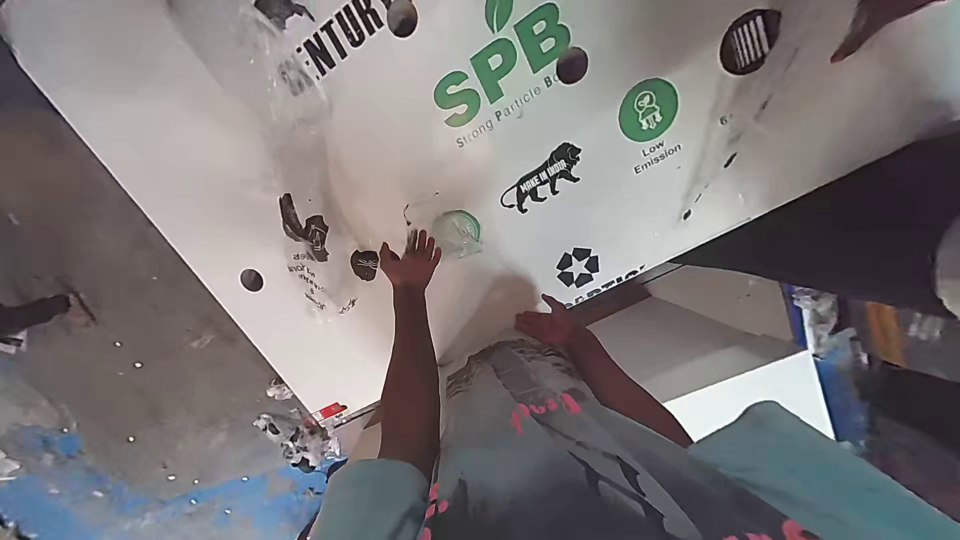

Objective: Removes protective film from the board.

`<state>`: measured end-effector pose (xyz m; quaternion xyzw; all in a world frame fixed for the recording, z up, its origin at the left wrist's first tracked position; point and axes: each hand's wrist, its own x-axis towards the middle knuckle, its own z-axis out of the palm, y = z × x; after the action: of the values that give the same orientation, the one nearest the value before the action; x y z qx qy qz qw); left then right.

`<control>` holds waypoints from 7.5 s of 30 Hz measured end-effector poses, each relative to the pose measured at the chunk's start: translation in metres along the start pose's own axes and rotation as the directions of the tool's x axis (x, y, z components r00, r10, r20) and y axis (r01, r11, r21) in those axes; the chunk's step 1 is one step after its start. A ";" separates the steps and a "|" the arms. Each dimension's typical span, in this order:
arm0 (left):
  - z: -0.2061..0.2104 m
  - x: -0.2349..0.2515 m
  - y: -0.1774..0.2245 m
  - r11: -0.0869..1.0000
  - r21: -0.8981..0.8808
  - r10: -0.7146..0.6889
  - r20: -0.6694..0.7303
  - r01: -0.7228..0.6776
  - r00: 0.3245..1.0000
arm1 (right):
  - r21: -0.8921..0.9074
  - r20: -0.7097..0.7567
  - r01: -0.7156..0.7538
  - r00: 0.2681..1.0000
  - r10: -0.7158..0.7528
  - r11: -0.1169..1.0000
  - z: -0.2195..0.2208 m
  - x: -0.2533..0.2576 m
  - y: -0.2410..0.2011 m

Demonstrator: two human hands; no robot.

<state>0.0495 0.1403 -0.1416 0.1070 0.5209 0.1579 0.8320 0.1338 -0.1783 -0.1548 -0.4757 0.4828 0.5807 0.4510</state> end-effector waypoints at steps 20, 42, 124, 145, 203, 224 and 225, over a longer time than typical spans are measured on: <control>-0.118 -0.107 -0.114 0.088 0.986 -0.036 0.145 -0.142 0.989 | 0.201 -0.236 0.232 0.954 -0.183 0.952 -0.041 -0.010 0.100; -0.061 -0.078 -0.252 -0.715 0.449 -0.414 0.345 -0.536 0.842 | -0.467 -0.247 0.258 0.880 -0.405 0.846 -0.244 -0.030 -0.006; -0.029 -0.053 -0.219 -0.613 -0.090 -0.752 0.372 -0.785 0.544 | -0.479 -0.309 0.472 0.698 -0.646 0.740 -0.173 -0.018 0.130; -0.002 -0.048 -0.230 -0.721 0.076 -0.602 0.426 -0.689 0.676 | -0.256 0.051 0.292 0.956 -0.289 0.922 -0.112 -0.007 0.007; 0.065 -0.074 -0.250 -0.217 0.967 -0.075 -0.155 0.136 0.985 | -0.036 0.145 0.153 0.978 -0.147 0.988 -0.046 -0.008 -0.024; 0.096 -0.059 -0.254 0.301 0.948 -0.306 -0.002 0.099 0.952 | -0.429 0.131 0.396 0.916 -0.378 0.811 -0.053 -0.114 -0.045; 0.100 -0.064 -0.252 0.325 0.943 -0.292 0.024 0.076 0.956 | -0.478 0.157 0.433 0.898 -0.410 0.765 -0.056 -0.121 -0.047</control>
<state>0.1518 -0.1185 -0.1309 0.5162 0.4444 -0.2737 0.6791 0.2031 -0.2352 -0.0461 -0.6596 0.1861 0.5797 0.4408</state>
